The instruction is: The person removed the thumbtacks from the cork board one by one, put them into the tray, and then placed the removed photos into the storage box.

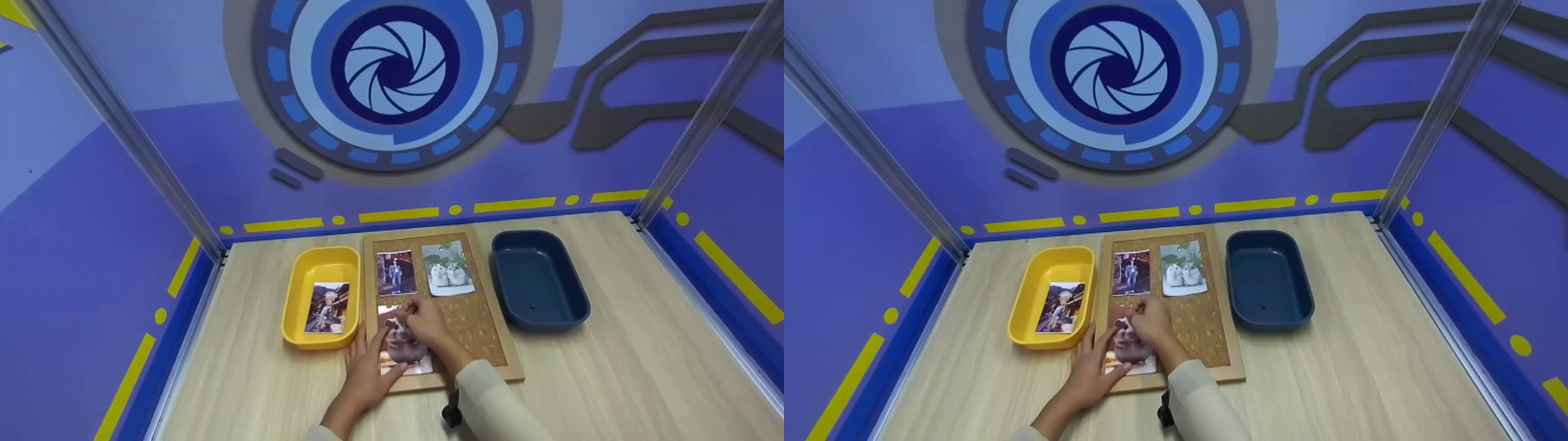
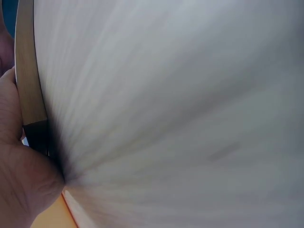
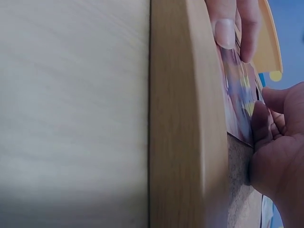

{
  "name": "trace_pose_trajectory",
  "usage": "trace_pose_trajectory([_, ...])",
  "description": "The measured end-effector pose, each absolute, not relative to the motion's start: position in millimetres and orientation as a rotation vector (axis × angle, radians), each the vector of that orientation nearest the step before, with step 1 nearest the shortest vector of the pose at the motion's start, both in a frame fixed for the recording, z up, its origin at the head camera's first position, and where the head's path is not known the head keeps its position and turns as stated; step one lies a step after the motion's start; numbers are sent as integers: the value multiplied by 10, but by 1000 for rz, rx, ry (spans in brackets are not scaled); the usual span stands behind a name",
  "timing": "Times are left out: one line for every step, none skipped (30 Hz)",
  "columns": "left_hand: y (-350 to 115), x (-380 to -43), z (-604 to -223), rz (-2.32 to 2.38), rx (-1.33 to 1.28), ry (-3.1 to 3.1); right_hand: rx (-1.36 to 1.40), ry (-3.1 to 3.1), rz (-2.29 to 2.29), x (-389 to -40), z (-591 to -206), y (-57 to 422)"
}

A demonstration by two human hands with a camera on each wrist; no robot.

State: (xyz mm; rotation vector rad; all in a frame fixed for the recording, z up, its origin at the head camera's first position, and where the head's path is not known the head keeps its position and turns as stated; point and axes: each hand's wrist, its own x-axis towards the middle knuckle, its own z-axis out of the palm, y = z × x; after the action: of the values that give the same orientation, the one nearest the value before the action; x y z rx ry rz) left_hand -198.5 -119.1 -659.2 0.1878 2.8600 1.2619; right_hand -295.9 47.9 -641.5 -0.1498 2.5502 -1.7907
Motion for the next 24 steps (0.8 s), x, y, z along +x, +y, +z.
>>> trace_pose_trajectory([-1195, -1983, -6592, 1262, 191, 2862, -141, 2545, -1794, -2958, -6420, 476])
trace_pose_trajectory([-1198, -1981, -6590, 1260, 191, 2861, -137, 2544, -1797, -2957, -6424, 474])
trace_pose_trajectory([-1201, -1979, -6588, 1258, 190, 2862, -140, 2542, -1806, -2957, -6426, 472])
trace_pose_trajectory([-1203, -1979, -6585, 1257, 189, 2862, -133, 2534, -1815, -2957, -6425, 470])
trace_pose_trajectory([-1206, -1980, -6585, 1255, 187, 2864, -120, 2524, -1823, -2959, -6422, 468])
trace_pose_trajectory([-1207, -1980, -6584, 1254, 185, 2864, -108, 2510, -1834, -2961, -6418, 466])
trace_pose_trajectory([-1208, -1981, -6583, 1253, 183, 2864, -101, 2499, -1843, -2964, -6415, 467])
trace_pose_trajectory([-1207, -1983, -6584, 1252, 180, 2862, -90, 2485, -1856, -2966, -6410, 470])
trace_pose_trajectory([-1206, -1983, -6585, 1251, 179, 2862, -81, 2472, -1870, -2966, -6403, 476])
trace_pose_trajectory([-1203, -1983, -6586, 1254, 182, 2863, -63, 2459, -1881, -2968, -6398, 483])
trace_pose_trajectory([-1200, -1983, -6589, 1256, 183, 2863, -51, 2445, -1893, -2969, -6394, 493])
trace_pose_trajectory([-1197, -1982, -6592, 1258, 184, 2862, -44, 2432, -1908, -2969, -6389, 504])
trace_pose_trajectory([-1193, -1980, -6592, 1261, 186, 2862, -36, 2421, -1918, -2969, -6384, 517])
trace_pose_trajectory([-1191, -1978, -6595, 1262, 186, 2863, -26, 2410, -1925, -2968, -6379, 531])
trace_pose_trajectory([-1189, -1975, -6599, 1262, 187, 2864, -24, 2398, -1936, -2968, -6372, 545])
trace_pose_trajectory([-1188, -1972, -6600, 1263, 187, 2864, -19, 2388, -1943, -2969, -6367, 561])
trace_pose_trajectory([-1189, -1971, -6604, 1259, 185, 2862, -22, 2383, -1947, -2968, -6356, 577])
trace_pose_trajectory([-1190, -1969, -6604, 1253, 185, 2862, -23, 2381, -1948, -2965, -6341, 594])
trace_pose_trajectory([-1191, -1970, -6604, 1248, 187, 2863, -18, 2377, -1951, -2963, -6322, 610])
trace_pose_trajectory([-1193, -1972, -6604, 1242, 189, 2863, -16, 2370, -1958, -2960, -6297, 626])
trace_pose_trajectory([-1194, -1974, -6602, 1238, 193, 2865, -20, 2369, -1968, -2958, -6266, 641])
trace_pose_trajectory([-1195, -1977, -6599, 1233, 197, 2868, -17, 2372, -1970, -2955, -6231, 658])
trace_pose_trajectory([-1197, -1981, -6596, 1229, 203, 2873, -17, 2365, -1985, -2949, -6186, 671])
trace_pose_trajectory([-1199, -1984, -6593, 1229, 204, 2876, -12, 2351, -2002, -2947, -6145, 687])
